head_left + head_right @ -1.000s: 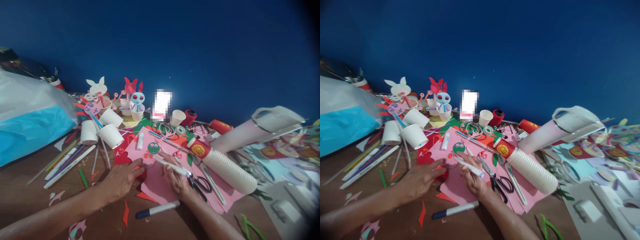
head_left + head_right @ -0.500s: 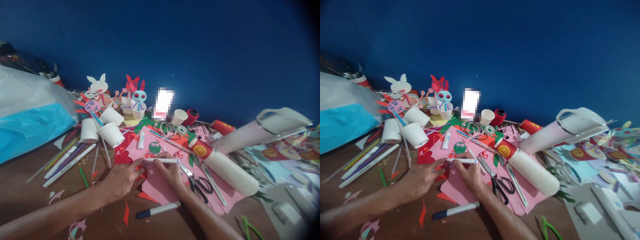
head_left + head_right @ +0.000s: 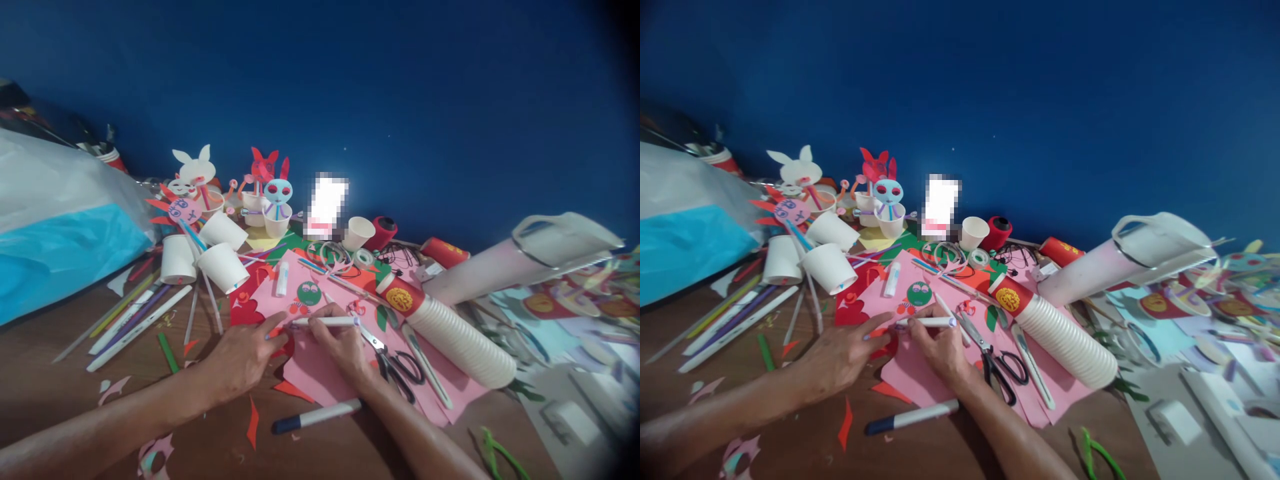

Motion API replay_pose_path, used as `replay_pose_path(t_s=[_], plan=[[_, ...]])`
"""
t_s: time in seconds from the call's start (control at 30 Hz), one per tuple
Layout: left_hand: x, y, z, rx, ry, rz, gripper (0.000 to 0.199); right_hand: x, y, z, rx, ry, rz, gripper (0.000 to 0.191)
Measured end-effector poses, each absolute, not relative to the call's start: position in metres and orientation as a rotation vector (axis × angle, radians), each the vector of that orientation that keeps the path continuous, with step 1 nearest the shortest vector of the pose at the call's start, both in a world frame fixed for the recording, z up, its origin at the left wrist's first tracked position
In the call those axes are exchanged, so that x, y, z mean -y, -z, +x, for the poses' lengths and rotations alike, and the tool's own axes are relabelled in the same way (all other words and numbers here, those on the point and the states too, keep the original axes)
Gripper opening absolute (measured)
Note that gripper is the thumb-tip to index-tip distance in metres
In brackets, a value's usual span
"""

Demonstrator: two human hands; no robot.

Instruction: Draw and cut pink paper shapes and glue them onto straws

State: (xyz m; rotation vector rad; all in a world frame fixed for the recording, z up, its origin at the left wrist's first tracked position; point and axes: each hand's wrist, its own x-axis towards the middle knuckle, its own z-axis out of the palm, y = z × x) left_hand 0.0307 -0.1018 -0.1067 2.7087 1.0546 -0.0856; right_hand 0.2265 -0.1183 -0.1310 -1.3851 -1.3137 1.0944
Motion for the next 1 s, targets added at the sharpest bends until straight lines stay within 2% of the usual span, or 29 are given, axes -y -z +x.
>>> replay_pose_path(t_s=[0.23, 0.37, 0.53, 0.77, 1.0], plan=[[0.1, 0.106, 0.03, -1.042, 0.093, 2.695, 0.04, 0.113, 0.123, 0.241, 1.5, -0.821, -1.359, 0.013], [0.099, 0.109, 0.025, -1.036, -0.177, 2.544, 0.045, 0.116, 0.115, 0.246, 1.658, -0.805, -1.216, 0.015], [0.097, 0.094, 0.026, -1.088, -0.605, 1.938, 0.026, 0.123, 0.111, 0.247, 1.583, -0.968, -1.122, 0.026], [0.092, 0.092, 0.031, -0.98, -0.657, 0.783, 0.023, 0.129, 0.106, 0.244, 1.458, -1.006, -1.119, 0.027], [0.09, 0.091, 0.031, -0.887, -0.592, 0.513, 0.02, 0.135, 0.095, 0.236, 1.509, -0.978, -1.16, 0.012]])
